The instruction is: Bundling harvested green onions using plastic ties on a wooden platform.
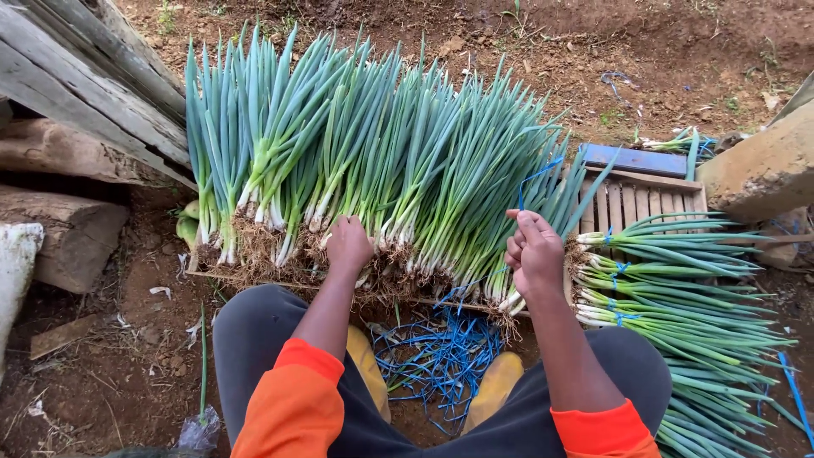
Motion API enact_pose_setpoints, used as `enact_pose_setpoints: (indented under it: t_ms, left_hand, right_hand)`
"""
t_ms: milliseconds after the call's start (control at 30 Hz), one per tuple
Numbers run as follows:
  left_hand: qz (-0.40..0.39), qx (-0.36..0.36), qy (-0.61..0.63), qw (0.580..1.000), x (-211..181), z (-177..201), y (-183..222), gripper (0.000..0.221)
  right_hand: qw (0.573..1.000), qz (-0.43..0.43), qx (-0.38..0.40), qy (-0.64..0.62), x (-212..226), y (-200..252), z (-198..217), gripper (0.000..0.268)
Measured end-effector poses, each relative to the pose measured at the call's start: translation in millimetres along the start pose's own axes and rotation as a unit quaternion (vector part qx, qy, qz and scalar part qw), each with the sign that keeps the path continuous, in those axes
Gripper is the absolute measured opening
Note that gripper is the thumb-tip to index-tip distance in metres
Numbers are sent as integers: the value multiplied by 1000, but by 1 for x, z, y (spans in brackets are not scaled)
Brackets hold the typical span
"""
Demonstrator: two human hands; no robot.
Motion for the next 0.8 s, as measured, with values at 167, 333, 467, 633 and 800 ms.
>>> enact_pose_setpoints:
  t_ms: [167, 333, 467, 633, 800]
  left_hand:
    - [49, 3, 3, 999, -4, 9, 0, 36]
    - [73, -7, 39, 997, -9, 35, 6, 48]
    - [105, 19, 100, 989, -3, 47, 9, 46]
    - [129, 46, 153, 979, 0, 52, 13, 52]
    - [137, 72, 224, 962, 5, 31, 15, 64]
  right_hand:
    - [1000, 20, -11, 3, 6, 0, 6, 18]
    - [999, 30, -15, -7, 7, -1, 7, 18]
    - [999, 40, -19, -9, 4, -5, 10, 19]
    - [999, 41, -13, -11, 4, -4, 6, 19]
    - [999, 46, -8, -1, 6, -1, 6, 19]
Point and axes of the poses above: each hand's wrist, its own y-axis away from the middle knuckle, its own z-axis out of the back of the hand, x = y × z, the point moved 8 cm from there along -y, towards the middle knuckle, and after that the axes turned 9 degrees about -y, right-handed, at the moved point
